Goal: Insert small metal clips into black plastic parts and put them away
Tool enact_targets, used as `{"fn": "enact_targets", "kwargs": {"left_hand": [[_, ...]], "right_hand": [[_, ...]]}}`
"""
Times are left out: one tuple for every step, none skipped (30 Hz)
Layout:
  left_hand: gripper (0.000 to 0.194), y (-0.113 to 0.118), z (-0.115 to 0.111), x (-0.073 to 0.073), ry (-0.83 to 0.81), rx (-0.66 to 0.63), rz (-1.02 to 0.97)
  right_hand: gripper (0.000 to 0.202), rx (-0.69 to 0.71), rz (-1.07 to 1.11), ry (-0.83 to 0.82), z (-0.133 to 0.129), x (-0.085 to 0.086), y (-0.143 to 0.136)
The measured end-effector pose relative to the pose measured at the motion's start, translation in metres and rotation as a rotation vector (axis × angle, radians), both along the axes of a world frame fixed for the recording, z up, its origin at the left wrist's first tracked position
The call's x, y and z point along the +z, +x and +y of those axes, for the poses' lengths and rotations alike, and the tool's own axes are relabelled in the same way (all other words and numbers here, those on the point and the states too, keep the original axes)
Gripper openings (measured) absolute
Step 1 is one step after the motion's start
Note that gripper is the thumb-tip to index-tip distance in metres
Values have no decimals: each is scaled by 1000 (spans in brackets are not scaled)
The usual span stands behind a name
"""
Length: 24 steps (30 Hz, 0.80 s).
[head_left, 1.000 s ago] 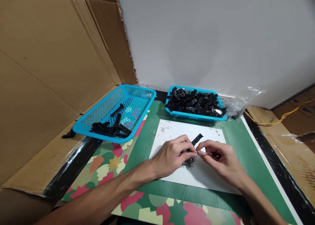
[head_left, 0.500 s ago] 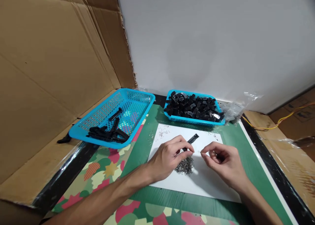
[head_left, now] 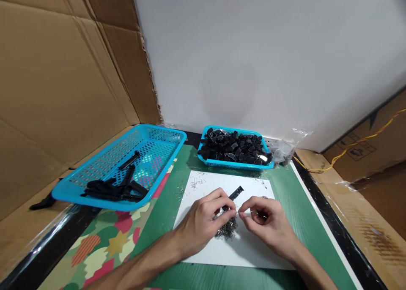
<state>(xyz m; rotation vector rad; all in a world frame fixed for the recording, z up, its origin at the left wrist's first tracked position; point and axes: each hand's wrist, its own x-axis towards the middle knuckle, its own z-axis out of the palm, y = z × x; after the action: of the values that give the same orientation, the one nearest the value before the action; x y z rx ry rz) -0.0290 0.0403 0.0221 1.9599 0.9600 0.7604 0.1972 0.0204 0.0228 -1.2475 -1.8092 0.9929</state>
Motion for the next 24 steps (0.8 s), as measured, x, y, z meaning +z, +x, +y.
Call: {"fn": "enact_targets", "kwargs": {"left_hand": [[19,0,0,0,0,1,3],[19,0,0,1,0,2,5],[19,1,0,1,1,3,8],[19,0,-1,2,1,2,12],[19,0,-1,2,2,1,18],[18,0,-1,2,3,-1,22],[18,0,-1,2,4,-2,27],[18,0,-2,2,5,-6,32],[17,-1,-2,2,7,-9,36],[17,-1,-2,1,10,-11,39],[16,-1,-2,1,14,-12,40],[15,-1,-2,0,18,-12,41],[15,-1,-2,0,22,-11,42],[15,-1,-2,0,27,-8,42],[15,0,-2,0,34,-4,41],[15,0,-2,0,41,-2,41],[15,0,-2,0,47,2,42],[15,0,-2,1,53,3,44],[15,0,-2,1,56,5,45],[16,0,-2,2,58,6,48],[16,0,-2,2,57,7,50],[16,0,-2,2,56,8,52],[16,0,-2,3,54,9,54],[16,0,-2,3,51,8,57]], "right_hand": [[17,0,-2,-4,0,1,0],[18,1,-5,-8,0,1,0],[19,1,-8,-11,0,2,0],[20,2,-11,-14,0,2,0],[20,2,-14,-15,0,2,0],[20,2,-16,-16,0,2,0],[20,2,-17,-15,0,1,0],[20,2,-17,-13,0,1,0],[20,3,-16,-13,0,1,0],[20,5,-15,-13,0,0,0],[20,8,-14,-14,0,0,0],[20,10,-15,-16,0,0,0],[21,13,-16,-17,0,0,0],[21,15,-17,-18,0,-1,0],[21,17,-19,-19,0,-1,0],[21,17,-21,-19,0,-1,-1],[21,18,-25,-20,0,-1,-1],[21,19,-28,-22,0,-1,-1],[21,19,-30,-24,0,-1,-1],[21,19,-33,-26,0,-1,0],[21,19,-36,-26,0,-1,0],[21,17,-40,-26,0,-1,0],[21,16,-43,-25,-1,-1,0],[21,13,-45,-22,-1,-1,0]]}}
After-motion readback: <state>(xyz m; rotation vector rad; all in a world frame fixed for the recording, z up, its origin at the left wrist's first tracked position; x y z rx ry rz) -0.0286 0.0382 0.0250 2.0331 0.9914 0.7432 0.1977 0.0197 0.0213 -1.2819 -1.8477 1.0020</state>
